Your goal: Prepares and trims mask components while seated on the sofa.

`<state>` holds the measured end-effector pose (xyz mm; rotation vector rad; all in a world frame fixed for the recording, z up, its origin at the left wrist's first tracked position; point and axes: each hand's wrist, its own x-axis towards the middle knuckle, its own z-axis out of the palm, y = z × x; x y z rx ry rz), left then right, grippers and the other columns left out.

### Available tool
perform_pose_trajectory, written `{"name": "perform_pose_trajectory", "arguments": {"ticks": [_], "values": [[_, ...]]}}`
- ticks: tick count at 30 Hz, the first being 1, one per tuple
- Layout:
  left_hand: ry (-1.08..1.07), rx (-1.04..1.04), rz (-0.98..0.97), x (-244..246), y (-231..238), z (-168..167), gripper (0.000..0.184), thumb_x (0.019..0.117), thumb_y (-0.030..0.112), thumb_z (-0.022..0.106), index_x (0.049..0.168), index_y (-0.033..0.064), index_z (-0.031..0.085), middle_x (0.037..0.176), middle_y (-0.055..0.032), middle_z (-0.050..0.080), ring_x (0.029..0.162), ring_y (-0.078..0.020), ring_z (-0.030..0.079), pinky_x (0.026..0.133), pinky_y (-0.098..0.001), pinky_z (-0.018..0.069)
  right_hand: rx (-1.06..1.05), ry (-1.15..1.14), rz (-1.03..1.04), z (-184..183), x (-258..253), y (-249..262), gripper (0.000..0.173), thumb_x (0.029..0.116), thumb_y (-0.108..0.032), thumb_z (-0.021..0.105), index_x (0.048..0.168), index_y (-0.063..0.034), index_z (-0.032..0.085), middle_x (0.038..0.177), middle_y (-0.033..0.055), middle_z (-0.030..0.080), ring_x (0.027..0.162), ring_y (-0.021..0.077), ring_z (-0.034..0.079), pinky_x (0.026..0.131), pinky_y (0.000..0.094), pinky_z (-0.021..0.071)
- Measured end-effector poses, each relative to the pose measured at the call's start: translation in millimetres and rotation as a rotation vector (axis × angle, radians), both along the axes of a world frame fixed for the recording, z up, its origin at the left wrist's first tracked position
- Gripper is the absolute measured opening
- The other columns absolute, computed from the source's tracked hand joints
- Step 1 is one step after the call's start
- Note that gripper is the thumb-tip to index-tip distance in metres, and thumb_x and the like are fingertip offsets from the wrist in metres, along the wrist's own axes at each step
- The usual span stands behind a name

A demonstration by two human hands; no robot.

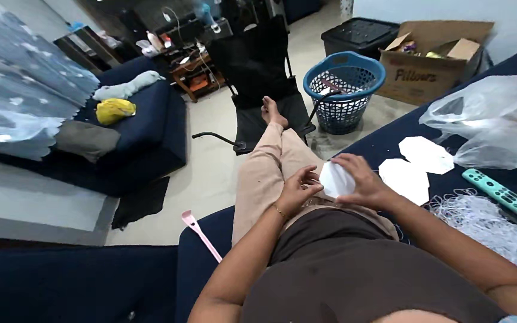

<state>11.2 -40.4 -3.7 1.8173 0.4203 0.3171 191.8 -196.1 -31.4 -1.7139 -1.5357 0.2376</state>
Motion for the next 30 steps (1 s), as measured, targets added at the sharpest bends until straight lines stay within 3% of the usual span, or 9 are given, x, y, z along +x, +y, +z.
{"name": "perform_pose_trajectory", "arguments": {"ticks": [2, 4, 6, 9, 13, 17, 20, 30], "values": [[-0.027, -0.007, 0.079, -1, -1, 2, 0.041, 0.0937, 0.001, 0.064, 0.133, -0.0081, 0.056, 0.107, -0.0107, 0.069, 0.084, -0.0100, 0.067, 0.073, -0.0276, 0.0587, 0.058, 0.025, 0.026, -2, -13, 15, 0.096, 0.0640, -0.032, 0.095, 0.145, -0.0009, 0.054, 0.143, 0.0265, 0.053, 0.131, 0.0458, 0.050, 0.108, 0.0599, 0.0433], [-0.034, -0.018, 0.164, -3, 2, 3, 0.032, 0.0938, 0.001, 0.065, 0.125, -0.0079, 0.061, 0.101, -0.0094, 0.070, 0.079, -0.0083, 0.066, 0.071, -0.0256, 0.0570, 0.086, 0.153, -0.020, -5, -15, 26, 0.093, 0.0676, -0.031, 0.093, 0.146, -0.0012, 0.052, 0.139, 0.0249, 0.057, 0.127, 0.0397, 0.055, 0.106, 0.0557, 0.0468], [-0.052, -0.044, 0.194, -4, 4, 1, 0.029, 0.0927, 0.001, 0.066, 0.120, -0.0064, 0.062, 0.097, -0.0068, 0.069, 0.078, -0.0071, 0.064, 0.070, -0.0242, 0.0551, 0.060, 0.359, -0.067, -3, -13, 32, 0.078, 0.0764, -0.023, 0.088, 0.144, -0.0031, 0.054, 0.131, 0.0206, 0.063, 0.117, 0.0301, 0.064, 0.100, 0.0487, 0.0532], [-0.078, -0.058, 0.185, -3, 6, -5, 0.026, 0.0937, 0.001, 0.063, 0.119, -0.0073, 0.062, 0.099, -0.0072, 0.068, 0.081, -0.0077, 0.064, 0.073, -0.0251, 0.0554, 0.060, 0.494, -0.046, -2, -10, 35, 0.045, 0.0860, -0.012, 0.078, 0.128, -0.0017, 0.064, 0.114, 0.0138, 0.071, 0.099, 0.0184, 0.071, 0.090, 0.0401, 0.0596], [-0.081, -0.058, 0.206, -2, 10, -8, 0.016, 0.0974, 0.005, 0.062, 0.108, -0.0061, 0.064, 0.094, -0.0055, 0.066, 0.078, -0.0065, 0.061, 0.071, -0.0245, 0.0534, 0.104, 0.479, -0.008, -7, -15, 37, 0.039, 0.0869, -0.009, 0.075, 0.124, 0.0003, 0.064, 0.112, 0.0112, 0.071, 0.097, 0.0133, 0.071, 0.088, 0.0340, 0.0597], [-0.096, -0.144, 0.188, -1, 12, -11, 0.008, 0.0975, 0.005, 0.063, 0.100, -0.0029, 0.063, 0.084, 0.0000, 0.061, 0.068, -0.0037, 0.056, 0.064, -0.0215, 0.0496, 0.136, 0.435, -0.010, -13, -16, 40, 0.039, 0.0875, -0.011, 0.074, 0.124, -0.0002, 0.064, 0.114, 0.0106, 0.071, 0.100, 0.0127, 0.069, 0.091, 0.0340, 0.0582], [-0.070, -0.141, 0.143, -3, 12, -11, 0.008, 0.0975, 0.005, 0.062, 0.100, -0.0026, 0.062, 0.082, 0.0010, 0.060, 0.067, -0.0028, 0.054, 0.063, -0.0206, 0.0475, 0.125, 0.404, -0.023, -15, -16, 39, 0.038, 0.0881, -0.011, 0.074, 0.124, 0.0000, 0.064, 0.114, 0.0117, 0.071, 0.101, 0.0146, 0.070, 0.092, 0.0357, 0.0577], [0.163, 0.191, 0.138, -3, 14, -6, 0.015, 0.0932, 0.007, 0.063, 0.099, -0.0068, 0.065, 0.083, -0.0072, 0.060, 0.073, -0.0087, 0.055, 0.070, -0.0269, 0.0484, 0.209, 0.191, -0.012, -29, -20, 41, 0.035, 0.0889, -0.006, 0.072, 0.122, 0.0021, 0.067, 0.115, 0.0173, 0.072, 0.105, 0.0253, 0.071, 0.095, 0.0452, 0.0570]]}}
